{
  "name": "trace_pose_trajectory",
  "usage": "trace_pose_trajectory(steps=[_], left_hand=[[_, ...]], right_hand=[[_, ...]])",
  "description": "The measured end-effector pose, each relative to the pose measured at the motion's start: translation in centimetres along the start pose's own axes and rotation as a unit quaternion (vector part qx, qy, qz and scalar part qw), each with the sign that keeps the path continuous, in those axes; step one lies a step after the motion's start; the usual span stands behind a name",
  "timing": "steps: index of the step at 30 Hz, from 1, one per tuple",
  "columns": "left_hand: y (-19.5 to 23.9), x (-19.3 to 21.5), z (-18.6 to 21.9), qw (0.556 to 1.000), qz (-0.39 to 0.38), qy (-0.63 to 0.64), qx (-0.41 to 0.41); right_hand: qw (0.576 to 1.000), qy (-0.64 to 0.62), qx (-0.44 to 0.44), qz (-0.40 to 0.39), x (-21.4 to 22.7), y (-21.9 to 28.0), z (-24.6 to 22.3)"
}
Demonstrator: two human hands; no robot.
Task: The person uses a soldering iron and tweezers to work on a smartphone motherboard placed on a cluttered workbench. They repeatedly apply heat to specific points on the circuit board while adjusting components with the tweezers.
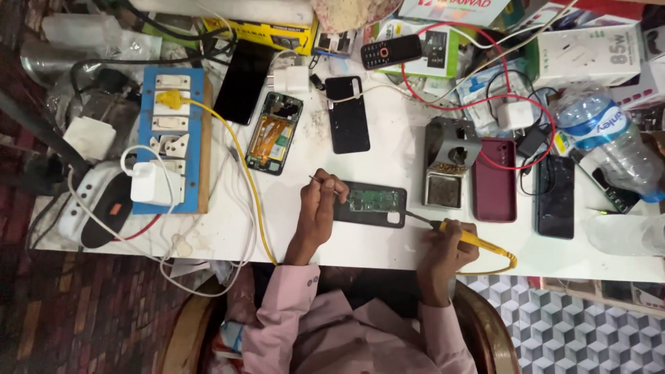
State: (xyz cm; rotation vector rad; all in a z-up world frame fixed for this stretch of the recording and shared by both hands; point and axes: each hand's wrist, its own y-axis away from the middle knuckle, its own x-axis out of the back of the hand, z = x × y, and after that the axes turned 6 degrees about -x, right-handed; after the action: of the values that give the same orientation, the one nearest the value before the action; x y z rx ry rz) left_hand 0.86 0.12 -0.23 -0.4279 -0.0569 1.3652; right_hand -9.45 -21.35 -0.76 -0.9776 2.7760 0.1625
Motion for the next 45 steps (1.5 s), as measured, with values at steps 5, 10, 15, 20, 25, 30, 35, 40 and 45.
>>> trace_pose_trajectory(steps=[5,10,15,20,25,30,35,40,45], left_hand=[[0.1,0.1,0.0,1.000,0.000,0.010,-0.002],[-0.1,0.1,-0.3,1.000,0.005,0.018,0.006],[-0.2,0.2,-0.4,1.000,0.010,-0.003,0.003],[-0.2,0.3,-0.2,1.000,0.005,-0.015,-0.017],[-0.5,0.3,0.2,1.000,0.002,-0.016,-0.002],[-0.3,0.2,0.2,1.000,0.003,-0.003,0.005],[-0.1,0.3,0.4,1.000,0.002,-0.008,0.005],[-0.2,0.3,0.2,0.999,0.006,-0.033,0.010],[0.0,0.2,0.2,1.000,0.010,-0.011,0.010]], right_hand=[[1.000,0.004,-0.001,-0.031,-0.7,0.6,-1.0],[0.997,0.061,-0.017,-0.054,-1.4,0.7,-1.9],[0.993,0.094,-0.004,-0.072,-1.3,0.7,-1.8],[0.995,0.066,0.006,-0.078,-1.0,0.6,-1.3],[0.995,0.069,-0.018,-0.076,-1.3,0.5,-1.6],[0.991,0.118,0.005,-0.067,-1.4,0.7,-1.7],[0.996,0.075,0.017,-0.053,-1.7,1.2,-1.8],[0.998,0.059,0.022,-0.023,-1.3,1.2,-1.6],[0.998,-0.017,0.014,0.058,-0.5,0.9,-0.5]])
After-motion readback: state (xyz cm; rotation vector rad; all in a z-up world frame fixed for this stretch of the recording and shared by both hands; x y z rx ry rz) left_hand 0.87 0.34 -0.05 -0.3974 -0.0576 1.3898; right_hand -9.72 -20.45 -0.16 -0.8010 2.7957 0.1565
